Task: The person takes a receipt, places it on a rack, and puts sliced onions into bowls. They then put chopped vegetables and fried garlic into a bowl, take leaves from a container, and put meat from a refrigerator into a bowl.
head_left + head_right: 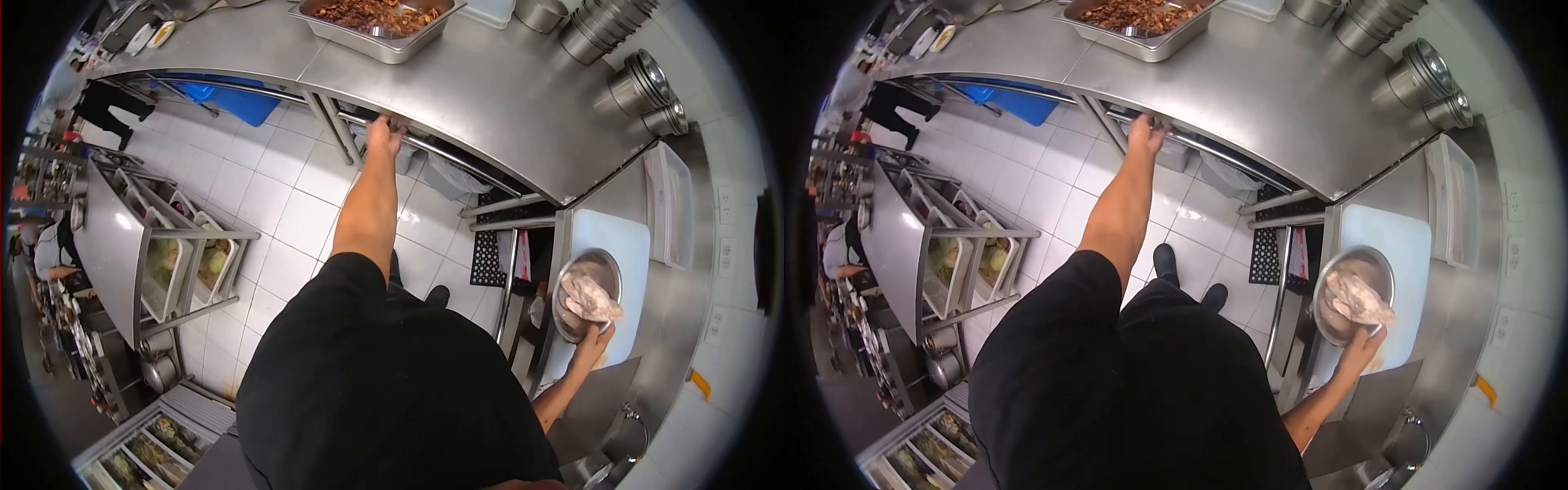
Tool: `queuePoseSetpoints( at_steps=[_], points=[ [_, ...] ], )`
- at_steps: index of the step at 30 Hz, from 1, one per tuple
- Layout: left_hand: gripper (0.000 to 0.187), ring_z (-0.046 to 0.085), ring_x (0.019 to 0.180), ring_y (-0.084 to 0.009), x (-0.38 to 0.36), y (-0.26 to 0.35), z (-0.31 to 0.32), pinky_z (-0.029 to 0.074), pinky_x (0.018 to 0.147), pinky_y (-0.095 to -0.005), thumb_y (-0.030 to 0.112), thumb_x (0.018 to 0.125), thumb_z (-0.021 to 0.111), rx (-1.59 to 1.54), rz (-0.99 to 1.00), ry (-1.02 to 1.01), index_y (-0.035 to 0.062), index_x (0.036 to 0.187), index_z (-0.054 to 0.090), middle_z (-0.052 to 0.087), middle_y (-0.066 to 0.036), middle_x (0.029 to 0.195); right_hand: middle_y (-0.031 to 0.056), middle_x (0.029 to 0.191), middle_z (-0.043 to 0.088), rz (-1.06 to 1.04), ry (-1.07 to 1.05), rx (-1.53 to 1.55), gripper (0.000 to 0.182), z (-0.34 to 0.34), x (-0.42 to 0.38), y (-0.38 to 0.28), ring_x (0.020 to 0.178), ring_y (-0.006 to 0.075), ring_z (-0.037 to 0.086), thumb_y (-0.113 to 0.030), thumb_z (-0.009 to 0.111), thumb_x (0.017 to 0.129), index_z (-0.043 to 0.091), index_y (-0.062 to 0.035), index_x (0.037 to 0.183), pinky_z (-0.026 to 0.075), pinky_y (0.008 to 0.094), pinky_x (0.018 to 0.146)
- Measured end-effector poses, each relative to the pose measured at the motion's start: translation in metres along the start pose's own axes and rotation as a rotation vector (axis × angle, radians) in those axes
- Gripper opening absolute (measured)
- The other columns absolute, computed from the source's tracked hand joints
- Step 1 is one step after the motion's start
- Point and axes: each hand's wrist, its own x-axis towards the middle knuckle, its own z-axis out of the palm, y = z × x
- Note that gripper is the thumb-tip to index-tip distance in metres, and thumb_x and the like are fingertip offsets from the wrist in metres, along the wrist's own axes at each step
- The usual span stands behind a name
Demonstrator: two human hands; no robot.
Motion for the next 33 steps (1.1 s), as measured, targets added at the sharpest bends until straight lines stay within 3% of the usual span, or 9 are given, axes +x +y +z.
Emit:
queuePoseSetpoints(
  at_steps=[5, 7, 8, 11, 16, 21, 25, 30, 33],
  points=[
    [0.036, 0.052, 0.116, -0.0324, 0.021, 0.021, -0.042, 0.046, 0.096, -0.0529, 0.027, 0.096, 0.053, 0.054, -0.048, -0.257, 0.0069, 0.125, 0.044, 0.052, -0.013, 0.123, 0.0217, 0.120, 0.058, -0.036, -0.230, 0.093, 0.052, 0.087, -0.020, -0.124, 0.106, 0.0250, 0.057, -0.015, 0.051, 0.089, 0.038, 0.0041, 0.136, 0.044, 0.0329, 0.092],
    [0.046, 0.052, 0.118, -0.0317, -0.028, 0.047, -0.059, 0.046, 0.096, -0.0522, 0.042, 0.097, 0.050, 0.123, -0.319, -0.435, 0.0088, 0.129, 0.044, 0.051, -0.015, 0.130, 0.0258, 0.115, 0.061, -0.259, -0.361, 0.013, 0.049, 0.141, -0.015, -0.145, 0.107, 0.0362, 0.060, -0.018, 0.052, 0.090, 0.040, 0.0016, 0.133, 0.045, 0.0367, 0.090],
    [0.055, 0.050, 0.121, -0.0315, -0.063, 0.067, -0.063, 0.045, 0.098, -0.0512, 0.048, 0.096, 0.048, 0.124, -0.415, -0.548, 0.0081, 0.133, 0.042, 0.048, -0.016, 0.135, 0.0294, 0.107, 0.062, -0.136, -0.491, -0.089, 0.047, 0.161, -0.023, -0.193, 0.104, 0.0431, 0.061, -0.020, 0.051, 0.090, 0.041, -0.0005, 0.132, 0.047, 0.0403, 0.087],
    [0.074, 0.046, 0.128, -0.0312, -0.158, 0.132, -0.082, 0.043, 0.102, -0.0470, 0.059, 0.093, 0.045, 0.049, -0.451, -0.693, 0.0047, 0.143, 0.033, 0.043, -0.018, 0.142, 0.0297, 0.103, 0.062, -0.422, -0.703, 0.103, 0.045, 0.249, -0.034, -0.253, 0.100, 0.0457, 0.060, -0.018, 0.049, 0.090, 0.041, -0.0024, 0.132, 0.047, 0.0439, 0.084],
    [0.077, 0.043, 0.129, -0.0286, -0.211, 0.238, -0.124, 0.042, 0.103, -0.0430, 0.047, 0.091, 0.059, 0.239, -0.026, -0.366, 0.0060, 0.146, 0.026, 0.041, -0.017, 0.142, 0.0230, 0.110, 0.063, -0.827, -1.119, 0.147, 0.045, 0.362, -0.075, -0.361, 0.105, 0.0331, 0.062, -0.017, 0.050, 0.090, 0.041, -0.0018, 0.132, 0.045, 0.0383, 0.090],
    [0.085, 0.035, 0.134, -0.0286, -0.214, 0.301, -0.152, 0.032, 0.109, -0.0405, 0.047, 0.091, 0.058, 0.299, 0.482, -0.034, 0.0067, 0.150, 0.013, 0.034, -0.019, 0.145, 0.0233, 0.128, 0.054, -1.115, -1.303, 0.227, 0.081, 0.390, -0.144, -0.500, 0.117, 0.0376, 0.053, -0.030, 0.073, 0.079, 0.032, -0.0026, 0.143, 0.041, 0.0414, 0.100],
    [0.082, 0.034, 0.134, -0.0281, -0.192, 0.330, -0.148, 0.030, 0.110, -0.0390, 0.050, 0.096, 0.049, 0.314, 0.633, 0.093, 0.0077, 0.151, 0.007, 0.033, -0.019, 0.146, 0.0223, 0.134, 0.049, -1.558, -1.197, 0.264, 0.092, 0.458, -0.189, -0.544, 0.122, 0.0394, 0.046, -0.035, 0.079, 0.073, 0.031, -0.0007, 0.144, 0.037, 0.0442, 0.104],
    [0.071, 0.026, 0.139, -0.0259, -0.137, 0.384, -0.144, 0.020, 0.114, -0.0364, 0.049, 0.099, 0.042, 0.528, 0.768, 0.168, 0.0066, 0.150, 0.018, 0.030, -0.018, 0.148, 0.0152, 0.133, 0.047, -1.815, -1.265, 0.311, 0.067, 0.525, -0.241, -0.584, 0.119, 0.0385, 0.046, -0.015, 0.078, 0.065, 0.048, -0.0113, 0.125, 0.042, 0.0489, 0.092],
    [0.070, 0.027, 0.139, -0.0261, -0.108, 0.422, -0.148, 0.020, 0.115, -0.0378, 0.050, 0.098, 0.043, 0.280, 0.704, 0.232, 0.0075, 0.149, 0.020, 0.031, -0.017, 0.148, 0.0159, 0.136, 0.043, -1.802, -1.378, 0.233, 0.083, 0.563, -0.257, -0.614, 0.119, 0.0391, 0.045, -0.009, 0.075, 0.066, 0.036, -0.0075, 0.140, 0.042, 0.0496, 0.095]
  ],
)
